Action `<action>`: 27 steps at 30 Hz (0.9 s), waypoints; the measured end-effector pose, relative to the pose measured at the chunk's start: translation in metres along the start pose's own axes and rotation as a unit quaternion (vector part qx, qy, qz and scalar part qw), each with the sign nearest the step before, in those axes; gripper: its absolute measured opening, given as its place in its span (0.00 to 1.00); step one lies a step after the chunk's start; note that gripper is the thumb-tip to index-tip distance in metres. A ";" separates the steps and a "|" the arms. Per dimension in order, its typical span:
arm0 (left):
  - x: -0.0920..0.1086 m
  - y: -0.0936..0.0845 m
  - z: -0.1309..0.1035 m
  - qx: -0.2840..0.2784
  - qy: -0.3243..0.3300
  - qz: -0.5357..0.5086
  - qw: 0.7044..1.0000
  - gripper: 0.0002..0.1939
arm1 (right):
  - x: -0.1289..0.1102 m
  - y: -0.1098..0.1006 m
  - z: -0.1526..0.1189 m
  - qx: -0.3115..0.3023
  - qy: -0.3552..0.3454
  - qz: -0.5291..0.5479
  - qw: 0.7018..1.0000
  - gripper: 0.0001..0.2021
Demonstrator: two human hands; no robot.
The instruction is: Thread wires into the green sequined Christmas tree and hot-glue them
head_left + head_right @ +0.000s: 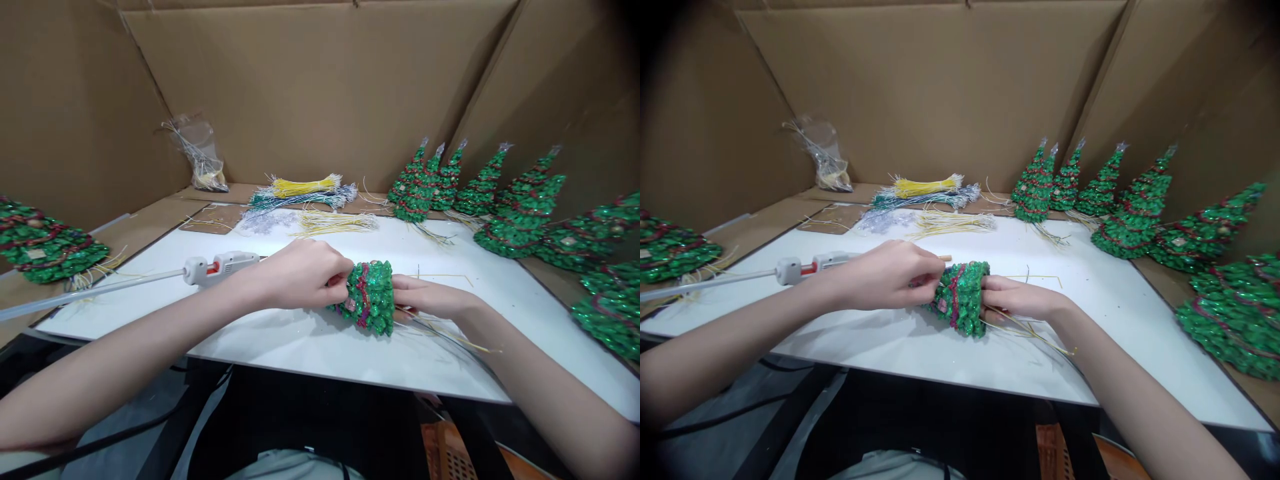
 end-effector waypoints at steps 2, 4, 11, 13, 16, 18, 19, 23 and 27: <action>-0.004 0.000 0.003 0.000 -0.014 -0.024 1.000 0.10 | -0.002 0.000 0.002 0.013 -0.008 -0.006 1.000 0.11; -0.007 0.000 0.007 0.002 -0.032 -0.047 0.998 0.10 | -0.003 -0.001 0.003 0.025 -0.019 -0.011 0.999 0.10; -0.015 0.001 0.012 0.029 -0.096 -0.071 0.992 0.14 | -0.001 -0.001 0.003 0.024 -0.036 -0.021 0.999 0.13; -0.013 0.000 0.012 0.042 -0.102 -0.053 0.992 0.14 | 0.000 0.000 0.003 0.019 -0.042 -0.013 0.999 0.15; -0.006 -0.002 0.013 0.056 -0.092 -0.004 0.994 0.12 | 0.002 0.001 0.004 0.004 -0.049 -0.003 0.999 0.19; 0.001 -0.002 0.014 0.058 -0.080 0.035 0.995 0.09 | 0.002 0.002 0.004 -0.003 -0.050 0.000 0.999 0.20; 0.005 -0.002 0.015 0.057 -0.074 0.054 0.994 0.08 | 0.003 0.002 0.004 -0.005 -0.050 0.000 0.999 0.20; 0.011 -0.002 0.014 0.053 -0.061 0.099 0.992 0.06 | 0.004 0.001 0.003 0.004 -0.044 0.001 0.999 0.18; 0.005 -0.004 0.006 0.045 -0.065 0.083 0.993 0.12 | 0.004 0.000 0.002 0.017 -0.027 -0.008 0.999 0.17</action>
Point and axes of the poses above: each hand's wrist, its own z-axis towards the middle knuckle, its own y-axis out of the palm, x = y × z, the point moved 9 cm from there along z, towards the middle knuckle, and after that the axes turned 15 degrees about -z, right-handed, at the moved point
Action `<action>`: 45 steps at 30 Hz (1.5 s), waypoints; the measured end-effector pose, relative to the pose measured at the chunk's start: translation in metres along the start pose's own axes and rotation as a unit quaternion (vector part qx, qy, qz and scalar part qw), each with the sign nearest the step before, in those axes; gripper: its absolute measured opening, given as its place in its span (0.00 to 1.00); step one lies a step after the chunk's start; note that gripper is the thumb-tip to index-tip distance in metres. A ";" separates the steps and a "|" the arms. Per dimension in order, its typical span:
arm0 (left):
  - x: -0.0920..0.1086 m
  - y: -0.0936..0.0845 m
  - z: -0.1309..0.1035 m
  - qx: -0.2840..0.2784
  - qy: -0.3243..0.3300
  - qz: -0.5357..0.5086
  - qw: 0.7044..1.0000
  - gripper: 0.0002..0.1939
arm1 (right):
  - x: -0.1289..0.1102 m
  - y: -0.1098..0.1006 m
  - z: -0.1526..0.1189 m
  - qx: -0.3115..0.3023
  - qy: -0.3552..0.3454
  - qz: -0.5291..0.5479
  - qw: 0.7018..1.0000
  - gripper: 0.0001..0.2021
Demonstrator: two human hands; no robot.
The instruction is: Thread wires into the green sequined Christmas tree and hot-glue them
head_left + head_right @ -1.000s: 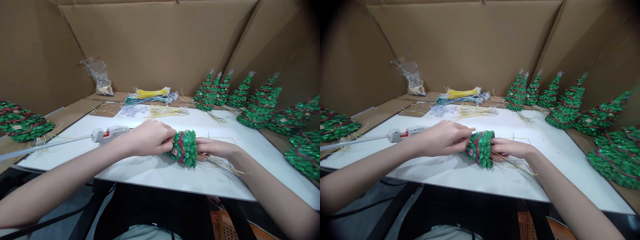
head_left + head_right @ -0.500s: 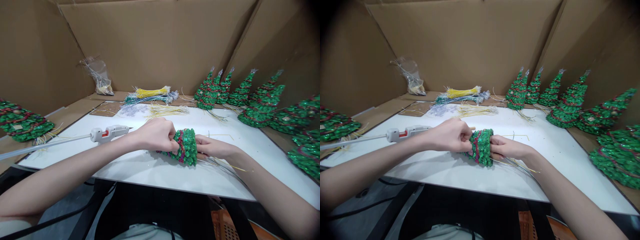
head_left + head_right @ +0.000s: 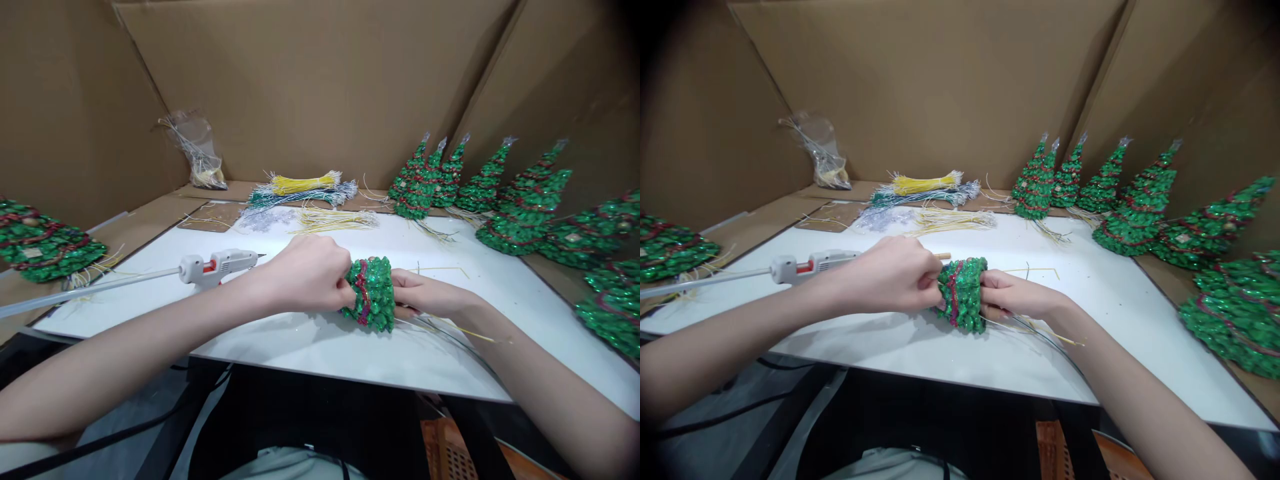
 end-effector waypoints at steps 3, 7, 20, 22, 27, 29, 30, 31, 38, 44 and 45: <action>-0.008 -0.003 -0.011 -0.005 -0.007 -0.034 0.999 0.12 | -0.004 0.000 0.001 0.007 0.012 -0.001 1.000 0.18; -0.010 -0.007 -0.027 0.022 0.022 -0.090 0.995 0.06 | -0.009 -0.001 0.001 0.016 0.030 0.002 0.999 0.14; -0.012 0.012 -0.047 0.157 0.118 -0.052 0.979 0.12 | -0.008 -0.001 0.003 0.035 0.044 0.013 0.998 0.13; -0.013 0.010 -0.046 0.165 0.122 -0.056 0.977 0.11 | -0.006 0.000 0.004 0.036 0.046 0.013 0.998 0.14; -0.019 0.007 -0.043 0.174 0.118 -0.068 0.975 0.11 | -0.006 -0.001 0.007 0.070 0.058 0.022 0.996 0.12; -0.020 0.006 -0.047 0.184 0.117 -0.070 0.973 0.12 | -0.007 -0.001 0.007 0.078 0.059 0.022 0.995 0.12; -0.020 0.005 -0.051 0.192 0.118 -0.070 0.972 0.12 | -0.008 -0.001 0.007 0.079 0.057 0.022 0.995 0.11; -0.020 0.005 -0.055 0.199 0.118 -0.070 0.970 0.12 | -0.008 -0.001 0.007 0.079 0.055 0.022 0.995 0.11; -0.034 0.009 -0.114 0.198 0.067 -0.068 0.976 0.07 | 0.000 -0.001 0.008 0.081 0.037 0.048 0.995 0.12; -0.072 0.008 -0.189 0.213 -0.065 -0.102 0.969 0.02 | 0.008 -0.001 0.010 0.087 0.041 0.053 0.994 0.13; -0.079 0.008 -0.199 0.219 -0.093 -0.108 0.965 0.01 | 0.008 -0.002 0.010 0.088 0.041 0.054 0.994 0.13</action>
Point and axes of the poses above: each hand's wrist, its own z-axis towards the middle knuckle, its own y-axis out of the palm, x = y × z, the point moved 9 cm from there along z, towards the middle knuckle, and after that the axes turned 15 degrees about -z, right-handed, at the moved point
